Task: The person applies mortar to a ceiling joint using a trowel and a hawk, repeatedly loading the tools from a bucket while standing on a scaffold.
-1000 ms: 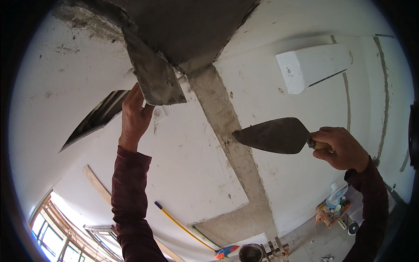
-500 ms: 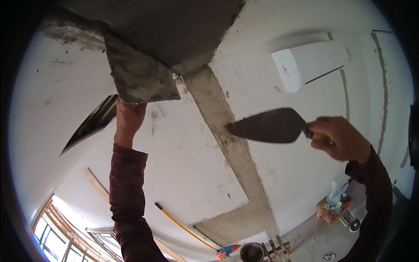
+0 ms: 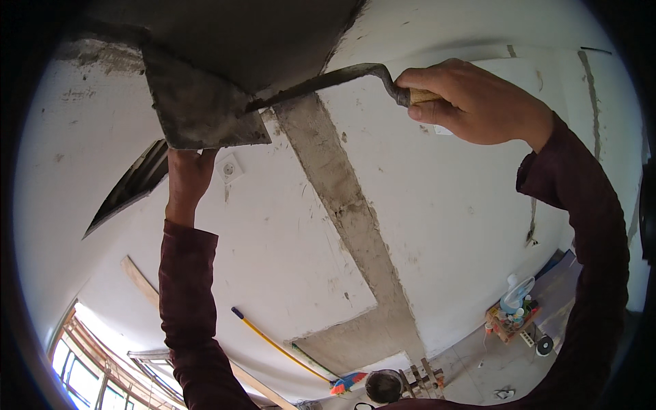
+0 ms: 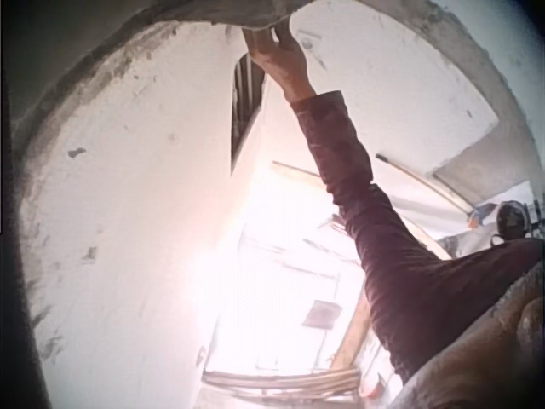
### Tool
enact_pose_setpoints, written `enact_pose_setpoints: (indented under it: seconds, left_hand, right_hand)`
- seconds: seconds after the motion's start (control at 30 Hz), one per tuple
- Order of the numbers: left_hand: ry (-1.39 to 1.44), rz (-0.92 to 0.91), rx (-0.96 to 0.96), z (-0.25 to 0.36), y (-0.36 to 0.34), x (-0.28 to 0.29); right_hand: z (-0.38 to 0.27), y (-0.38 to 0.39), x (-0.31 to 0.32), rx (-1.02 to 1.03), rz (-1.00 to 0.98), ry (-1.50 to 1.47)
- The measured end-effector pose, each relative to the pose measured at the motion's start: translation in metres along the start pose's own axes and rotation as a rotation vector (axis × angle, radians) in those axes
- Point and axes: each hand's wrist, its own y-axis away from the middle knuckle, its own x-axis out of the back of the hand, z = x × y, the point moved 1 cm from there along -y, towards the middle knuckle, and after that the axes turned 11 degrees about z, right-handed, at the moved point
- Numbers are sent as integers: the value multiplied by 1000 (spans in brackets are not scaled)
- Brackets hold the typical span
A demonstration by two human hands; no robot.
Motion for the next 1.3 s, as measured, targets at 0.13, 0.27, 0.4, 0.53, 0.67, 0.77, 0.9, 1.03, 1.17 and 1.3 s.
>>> enact_pose_setpoints:
  seconds: [0.13, 0.27, 0.4, 0.53, 0.67, 0.77, 0.9, 1.03, 1.17, 1.3]
  left_hand:
    - [71, 24, 50, 2, -2, -4]
    - [21, -27, 78, 0, -1, -1]
    - [60, 5, 73, 4, -1, -1]
    - [-38, -84, 282, -5, 13, 2]
    - [-190, -106, 170, -12, 20, 6]
    - [-264, -156, 94, -15, 23, 8]
    - [-292, -162, 97, -14, 27, 5]
    - [-348, -114, -46, -20, 30, 7]
    - [-630, -162, -274, -22, 36, 10]
    - [-552, -191, -207, -21, 34, 8]
  right_hand:
    - [14, -7, -13, -70, -34, -228]
    - [42, -10, -59, -94, 19, -457]
    - [58, -19, -114, -63, 101, -662]
    - [62, -34, -165, 8, 222, -759]
    - [65, -54, -206, 29, 284, -846]
    - [64, -68, -220, 75, 325, -864]
    - [69, -82, -235, 81, 317, -872]
    - [74, -108, -242, 135, 342, -829]
    - [74, -124, -225, 159, 477, -606]
    - [80, -124, -207, 116, 519, -479]
